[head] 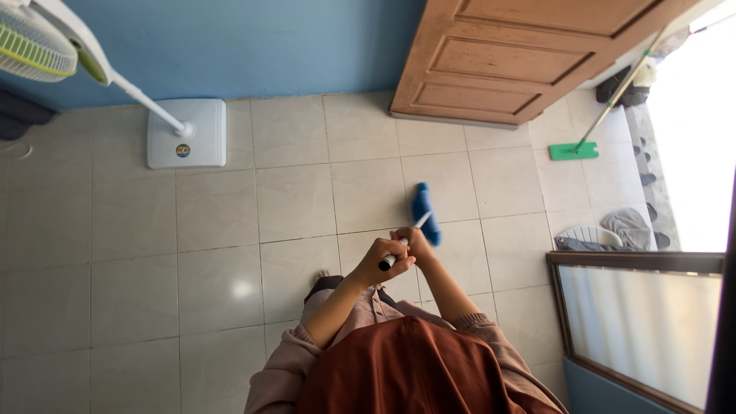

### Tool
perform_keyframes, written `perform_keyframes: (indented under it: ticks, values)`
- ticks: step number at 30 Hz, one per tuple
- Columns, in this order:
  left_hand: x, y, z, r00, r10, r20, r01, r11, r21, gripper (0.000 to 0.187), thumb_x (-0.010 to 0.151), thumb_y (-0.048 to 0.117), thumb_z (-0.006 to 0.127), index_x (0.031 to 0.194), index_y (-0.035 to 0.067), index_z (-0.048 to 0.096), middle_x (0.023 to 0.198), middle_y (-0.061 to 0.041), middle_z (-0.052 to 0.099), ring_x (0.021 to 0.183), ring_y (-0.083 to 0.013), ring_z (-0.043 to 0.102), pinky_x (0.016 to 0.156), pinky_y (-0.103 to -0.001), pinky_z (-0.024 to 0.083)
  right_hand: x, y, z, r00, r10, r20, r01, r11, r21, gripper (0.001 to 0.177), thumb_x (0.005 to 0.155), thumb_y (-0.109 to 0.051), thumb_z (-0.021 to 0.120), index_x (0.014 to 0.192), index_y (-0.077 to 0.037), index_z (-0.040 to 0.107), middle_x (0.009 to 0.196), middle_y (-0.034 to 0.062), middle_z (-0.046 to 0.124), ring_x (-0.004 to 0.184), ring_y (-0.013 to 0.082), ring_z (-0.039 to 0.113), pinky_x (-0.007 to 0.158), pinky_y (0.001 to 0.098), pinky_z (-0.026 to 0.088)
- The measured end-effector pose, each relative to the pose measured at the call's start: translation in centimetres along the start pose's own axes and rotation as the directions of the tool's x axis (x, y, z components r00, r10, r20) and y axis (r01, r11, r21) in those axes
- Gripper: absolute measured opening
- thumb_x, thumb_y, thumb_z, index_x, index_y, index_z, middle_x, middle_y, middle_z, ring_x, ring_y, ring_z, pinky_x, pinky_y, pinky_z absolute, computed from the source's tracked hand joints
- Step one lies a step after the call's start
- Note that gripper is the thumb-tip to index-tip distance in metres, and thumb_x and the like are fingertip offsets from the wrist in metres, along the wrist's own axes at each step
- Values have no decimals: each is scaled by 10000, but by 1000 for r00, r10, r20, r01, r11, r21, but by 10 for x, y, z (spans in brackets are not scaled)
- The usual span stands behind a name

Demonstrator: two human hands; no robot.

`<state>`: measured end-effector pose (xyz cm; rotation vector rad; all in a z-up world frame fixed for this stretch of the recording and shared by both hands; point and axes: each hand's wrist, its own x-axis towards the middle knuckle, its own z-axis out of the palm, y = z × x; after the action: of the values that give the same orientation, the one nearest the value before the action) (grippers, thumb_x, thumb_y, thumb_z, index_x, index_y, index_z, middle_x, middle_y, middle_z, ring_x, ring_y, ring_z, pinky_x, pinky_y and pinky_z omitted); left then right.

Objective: Sweep the tiled floor in a room using a broom.

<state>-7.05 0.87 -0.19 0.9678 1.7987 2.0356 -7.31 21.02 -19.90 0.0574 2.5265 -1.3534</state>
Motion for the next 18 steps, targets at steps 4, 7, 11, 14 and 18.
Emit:
perform_keyframes:
  ticks: [4,7,11,14,18]
  values:
    - [-12,-12,-21,974,-195,-119,191,981,-44,311,910,85,682,649,34,520,587,-33,509,564,-120,433,571,-327,393,8,-58,-17,966,-215,-145,193,969,-155,248,863,-179,756,734,26,703,706,196,684,659,319,659,590,410,500]
    - [-9,-4,-52,987,-72,-142,60,994,-91,330,983,118,645,686,19,542,626,-30,547,578,-137,481,610,-324,410,21,-102,-13,994,-61,-96,38,974,-224,313,922,-208,717,716,28,710,700,223,669,668,412,621,640,457,484]
    - [22,47,-107,993,-35,-114,36,999,5,427,976,180,670,607,22,525,531,-43,475,498,-129,422,516,-318,343,59,-153,7,980,-197,-23,191,970,-147,183,799,-182,744,843,-5,722,761,157,714,667,289,695,620,385,532]
    - [46,89,-156,996,20,-82,-15,998,59,465,985,215,673,590,18,526,516,-54,460,484,-139,402,497,-325,341,111,-153,54,971,-171,166,204,957,-205,205,878,-208,709,873,-3,713,809,129,733,721,231,689,636,361,538]
    - [63,125,-213,992,-124,-5,122,975,188,581,1013,270,661,533,30,437,476,-61,378,465,-160,311,489,-338,296,145,-211,100,960,-165,227,-13,782,623,478,973,-442,634,1190,-18,680,1101,64,710,968,80,664,820,288,562]
